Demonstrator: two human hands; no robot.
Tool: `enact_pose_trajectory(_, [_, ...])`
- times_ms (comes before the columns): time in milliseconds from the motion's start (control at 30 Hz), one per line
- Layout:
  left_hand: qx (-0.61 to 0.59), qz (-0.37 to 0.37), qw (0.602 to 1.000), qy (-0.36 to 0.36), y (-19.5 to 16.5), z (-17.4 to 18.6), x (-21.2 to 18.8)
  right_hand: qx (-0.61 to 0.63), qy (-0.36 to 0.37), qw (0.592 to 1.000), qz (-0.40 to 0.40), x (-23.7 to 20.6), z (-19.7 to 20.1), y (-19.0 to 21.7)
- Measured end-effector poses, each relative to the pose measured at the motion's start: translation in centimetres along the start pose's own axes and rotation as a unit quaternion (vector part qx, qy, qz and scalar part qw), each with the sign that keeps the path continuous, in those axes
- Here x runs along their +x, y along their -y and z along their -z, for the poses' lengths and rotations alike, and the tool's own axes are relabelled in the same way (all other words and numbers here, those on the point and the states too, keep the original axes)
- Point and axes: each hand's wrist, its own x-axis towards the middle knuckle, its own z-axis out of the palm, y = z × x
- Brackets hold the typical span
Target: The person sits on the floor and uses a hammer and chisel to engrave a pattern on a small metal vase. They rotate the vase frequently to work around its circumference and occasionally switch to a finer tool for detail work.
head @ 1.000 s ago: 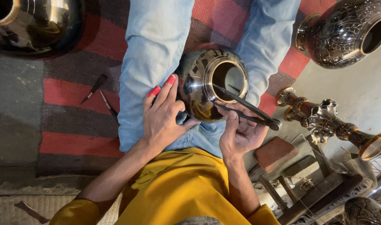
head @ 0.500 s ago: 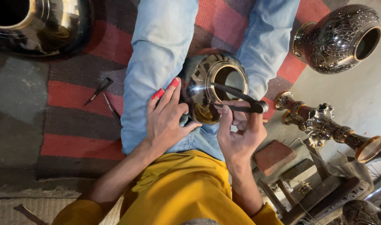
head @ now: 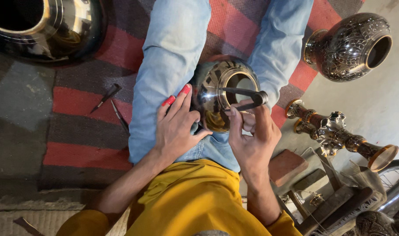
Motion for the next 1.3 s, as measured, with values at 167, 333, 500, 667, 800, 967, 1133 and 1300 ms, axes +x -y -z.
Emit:
enact_pose_trajectory(167, [-0.004, 0.004, 1.000, 0.003, -0.1, 0.0, 0.0, 0.010, 0.005, 1.000, 0.002, 0.3, 0.0, -0.2])
enact_pose_trajectory(333, [-0.001, 0.001, 1.000, 0.004, 0.0, 0.0, 0.0, 0.006, 0.014, 1.000, 0.001, 0.3, -0.1, -0.2])
enact_pose_trajectory(500, [0.002, -0.004, 1.000, 0.003, 0.1, -0.1, -0.2, 0.019, 0.021, 1.000, 0.011, 0.5, -0.1, -0.3])
enact_pose_trajectory(667, [0.013, -0.003, 1.000, 0.015, 0.0, 0.1, 0.1, 0.023, 0.030, 0.999, -0.013, 0.4, -0.2, -0.6])
enact_pose_trajectory(800, [0.010, -0.016, 0.999, 0.036, -0.1, 1.2, 1.0, 0.196, 0.003, 0.976, -0.094, -0.7, 0.7, -1.9])
enact_pose_trajectory(967, [0.038, -0.087, 0.988, 0.122, 0.8, 4.3, 4.3, 0.186, -0.123, 0.966, -0.127, -2.9, 6.3, -8.0])
enact_pose_trajectory(1133, [0.109, -0.215, 0.934, 0.266, 1.2, 4.9, 9.9, -0.045, -0.053, 0.972, -0.225, -6.1, 9.4, -19.4])
enact_pose_trajectory(1300, [0.131, -0.287, 0.891, 0.327, 0.6, 4.3, 12.4, -0.322, 0.204, 0.852, -0.360, -11.7, 6.8, -29.4])
